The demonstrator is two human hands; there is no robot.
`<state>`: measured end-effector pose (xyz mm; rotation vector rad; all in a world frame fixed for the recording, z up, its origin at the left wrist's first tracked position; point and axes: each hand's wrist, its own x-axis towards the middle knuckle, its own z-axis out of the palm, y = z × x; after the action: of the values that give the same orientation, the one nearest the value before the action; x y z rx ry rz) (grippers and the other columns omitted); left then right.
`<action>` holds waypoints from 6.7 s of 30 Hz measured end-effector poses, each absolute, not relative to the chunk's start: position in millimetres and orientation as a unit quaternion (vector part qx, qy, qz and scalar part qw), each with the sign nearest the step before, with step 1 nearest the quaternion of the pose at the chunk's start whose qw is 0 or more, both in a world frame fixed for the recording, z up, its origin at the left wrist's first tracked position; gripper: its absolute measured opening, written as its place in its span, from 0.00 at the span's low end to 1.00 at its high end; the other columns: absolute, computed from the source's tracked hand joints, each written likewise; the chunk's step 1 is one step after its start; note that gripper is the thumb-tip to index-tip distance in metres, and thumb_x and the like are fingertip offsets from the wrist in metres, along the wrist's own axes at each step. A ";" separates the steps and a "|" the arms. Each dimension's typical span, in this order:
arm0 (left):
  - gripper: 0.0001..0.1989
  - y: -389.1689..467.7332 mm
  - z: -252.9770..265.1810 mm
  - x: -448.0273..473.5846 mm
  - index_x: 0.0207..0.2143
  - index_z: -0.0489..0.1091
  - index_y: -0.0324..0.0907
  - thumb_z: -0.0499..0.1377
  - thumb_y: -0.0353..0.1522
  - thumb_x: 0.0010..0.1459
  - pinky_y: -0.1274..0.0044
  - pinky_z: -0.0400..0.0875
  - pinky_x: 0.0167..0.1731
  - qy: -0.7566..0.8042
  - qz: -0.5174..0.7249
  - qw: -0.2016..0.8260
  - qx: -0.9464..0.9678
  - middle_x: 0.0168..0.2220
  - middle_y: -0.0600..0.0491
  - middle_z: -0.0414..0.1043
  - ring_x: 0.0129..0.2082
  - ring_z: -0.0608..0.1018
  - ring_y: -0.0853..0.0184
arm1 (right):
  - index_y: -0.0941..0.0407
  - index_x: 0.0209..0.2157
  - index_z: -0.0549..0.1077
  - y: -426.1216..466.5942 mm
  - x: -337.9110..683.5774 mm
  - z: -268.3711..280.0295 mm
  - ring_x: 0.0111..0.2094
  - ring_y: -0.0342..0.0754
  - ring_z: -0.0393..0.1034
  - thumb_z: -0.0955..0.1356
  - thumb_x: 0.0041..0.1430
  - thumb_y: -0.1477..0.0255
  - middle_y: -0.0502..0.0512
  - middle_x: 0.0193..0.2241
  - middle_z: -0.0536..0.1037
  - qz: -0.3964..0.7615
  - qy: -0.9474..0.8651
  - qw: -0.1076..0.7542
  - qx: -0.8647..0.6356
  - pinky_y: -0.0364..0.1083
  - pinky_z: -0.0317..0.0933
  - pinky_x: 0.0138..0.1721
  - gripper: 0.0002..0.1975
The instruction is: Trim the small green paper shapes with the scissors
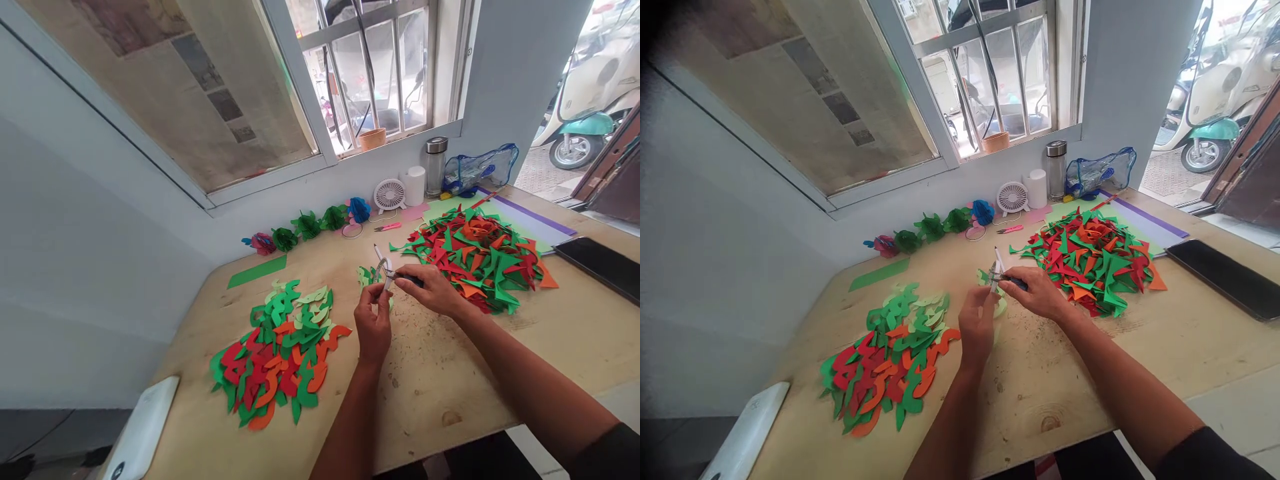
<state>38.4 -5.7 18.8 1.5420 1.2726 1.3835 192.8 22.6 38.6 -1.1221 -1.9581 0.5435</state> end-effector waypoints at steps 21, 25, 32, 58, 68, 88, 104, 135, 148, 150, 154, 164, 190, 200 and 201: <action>0.08 -4.5 17.0 38.4 0.37 0.70 0.40 0.55 0.35 0.58 0.76 0.69 0.36 0.484 0.539 0.345 0.596 0.31 0.51 0.75 0.32 0.76 0.67 | 0.57 0.28 0.74 22.8 191.6 39.0 0.25 0.43 0.60 0.61 0.61 0.62 0.51 0.22 0.70 0.211 -0.764 0.408 -0.452 0.41 0.52 0.28 0.17; 0.08 -4.3 16.5 38.5 0.37 0.70 0.40 0.55 0.34 0.58 0.76 0.69 0.36 0.486 0.536 0.346 0.597 0.31 0.51 0.75 0.32 0.76 0.68 | 0.57 0.28 0.73 23.3 192.9 39.0 0.24 0.42 0.60 0.61 0.62 0.61 0.51 0.21 0.69 0.215 -0.770 0.401 -0.448 0.41 0.52 0.27 0.18; 0.11 -4.7 16.3 38.5 0.43 0.70 0.41 0.55 0.34 0.58 0.77 0.68 0.34 0.482 0.539 0.342 0.600 0.30 0.52 0.74 0.31 0.76 0.68 | 0.57 0.24 0.72 23.3 192.5 38.2 0.22 0.42 0.57 0.61 0.62 0.60 0.49 0.18 0.66 0.219 -0.752 0.417 -0.461 0.41 0.50 0.25 0.19; 0.15 -5.7 16.9 43.9 0.45 0.70 0.42 0.57 0.37 0.57 0.75 0.71 0.38 0.413 0.569 0.449 0.552 0.32 0.51 0.73 0.33 0.75 0.69 | 0.57 0.34 0.71 15.4 180.1 37.3 0.23 0.39 0.56 0.65 0.55 0.73 0.47 0.22 0.65 0.297 -0.703 0.477 -0.436 0.39 0.52 0.24 0.05; 0.14 -5.3 13.4 43.4 0.45 0.70 0.44 0.57 0.38 0.58 0.75 0.70 0.38 0.404 0.577 0.438 0.558 0.34 0.51 0.74 0.33 0.76 0.69 | 0.58 0.32 0.70 14.9 179.3 39.2 0.21 0.39 0.51 0.64 0.54 0.75 0.45 0.20 0.61 0.279 -0.707 0.476 -0.443 0.40 0.48 0.22 0.04; 0.11 -8.5 18.5 44.0 0.42 0.70 0.43 0.54 0.37 0.60 0.78 0.71 0.32 0.421 0.568 0.396 0.586 0.31 0.53 0.73 0.29 0.75 0.71 | 0.58 0.28 0.69 14.7 180.3 42.4 0.22 0.40 0.53 0.64 0.58 0.67 0.47 0.20 0.63 0.285 -0.710 0.470 -0.440 0.40 0.50 0.24 0.09; 0.05 -3.5 14.3 35.5 0.34 0.71 0.42 0.55 0.28 0.58 0.76 0.67 0.37 0.421 0.578 0.133 0.687 0.31 0.53 0.74 0.34 0.75 0.68 | 0.59 0.25 0.71 12.5 184.0 49.8 0.20 0.39 0.53 0.63 0.59 0.60 0.46 0.16 0.61 0.439 -0.660 0.449 -0.411 0.41 0.49 0.22 0.17; 0.08 -0.4 4.7 31.7 0.36 0.72 0.43 0.54 0.26 0.58 0.74 0.67 0.39 0.426 0.568 -0.004 0.705 0.34 0.51 0.74 0.36 0.75 0.67 | 0.58 0.28 0.70 10.6 182.0 50.8 0.22 0.40 0.54 0.66 0.57 0.63 0.48 0.21 0.66 0.343 -0.709 0.449 -0.423 0.41 0.50 0.22 0.12; 0.07 -0.5 5.8 32.4 0.35 0.72 0.43 0.54 0.27 0.58 0.74 0.66 0.38 0.432 0.557 -0.005 0.709 0.33 0.51 0.74 0.35 0.74 0.67 | 0.57 0.25 0.66 10.6 179.5 47.5 0.22 0.40 0.51 0.65 0.57 0.64 0.46 0.20 0.60 0.320 -0.731 0.419 -0.434 0.41 0.49 0.23 0.12; 0.08 -0.1 4.6 32.4 0.36 0.72 0.43 0.54 0.28 0.59 0.74 0.66 0.37 0.432 0.553 -0.008 0.712 0.33 0.51 0.74 0.34 0.75 0.67 | 0.57 0.25 0.65 11.4 180.0 47.8 0.23 0.40 0.51 0.65 0.57 0.64 0.46 0.20 0.60 0.328 -0.730 0.413 -0.435 0.41 0.49 0.24 0.12; 0.08 1.2 3.9 31.7 0.35 0.73 0.43 0.53 0.28 0.59 0.74 0.66 0.37 0.431 0.553 -0.016 0.713 0.33 0.50 0.75 0.34 0.75 0.67 | 0.57 0.25 0.65 13.6 184.2 48.7 0.22 0.40 0.51 0.65 0.57 0.59 0.46 0.20 0.59 0.412 -0.694 0.421 -0.415 0.41 0.48 0.22 0.15; 0.07 1.2 7.4 29.5 0.34 0.72 0.43 0.54 0.27 0.59 0.74 0.65 0.37 0.432 0.552 -0.027 0.712 0.32 0.51 0.74 0.34 0.74 0.66 | 0.58 0.26 0.67 15.1 185.9 48.3 0.21 0.39 0.51 0.67 0.55 0.59 0.46 0.19 0.59 0.440 -0.639 0.470 -0.420 0.41 0.47 0.21 0.16; 0.07 3.3 8.6 28.8 0.33 0.71 0.42 0.54 0.26 0.58 0.74 0.64 0.37 0.432 0.552 -0.078 0.708 0.32 0.51 0.74 0.34 0.74 0.67 | 0.57 0.24 0.64 12.9 185.5 48.1 0.19 0.38 0.47 0.69 0.50 0.62 0.43 0.17 0.56 0.554 -0.596 0.432 -0.389 0.42 0.41 0.20 0.15; 0.04 -1.9 14.8 30.6 0.33 0.70 0.43 0.56 0.28 0.57 0.76 0.67 0.38 0.447 0.607 0.101 0.649 0.31 0.53 0.74 0.34 0.75 0.68 | 0.58 0.28 0.68 16.6 181.5 41.2 0.17 0.36 0.46 0.69 0.52 0.62 0.43 0.17 0.57 0.544 -0.524 0.515 -0.405 0.41 0.39 0.18 0.13; 0.03 -2.4 15.7 30.7 0.33 0.71 0.43 0.57 0.29 0.57 0.76 0.67 0.36 0.455 0.608 0.122 0.640 0.30 0.53 0.73 0.33 0.75 0.69 | 0.58 0.28 0.68 16.4 181.2 41.3 0.17 0.36 0.46 0.69 0.52 0.62 0.43 0.17 0.58 0.538 -0.529 0.513 -0.409 0.41 0.39 0.18 0.13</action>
<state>30.7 -2.4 15.7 1.8669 1.3274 1.7734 181.2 16.4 41.3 -0.9845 -1.2723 1.2933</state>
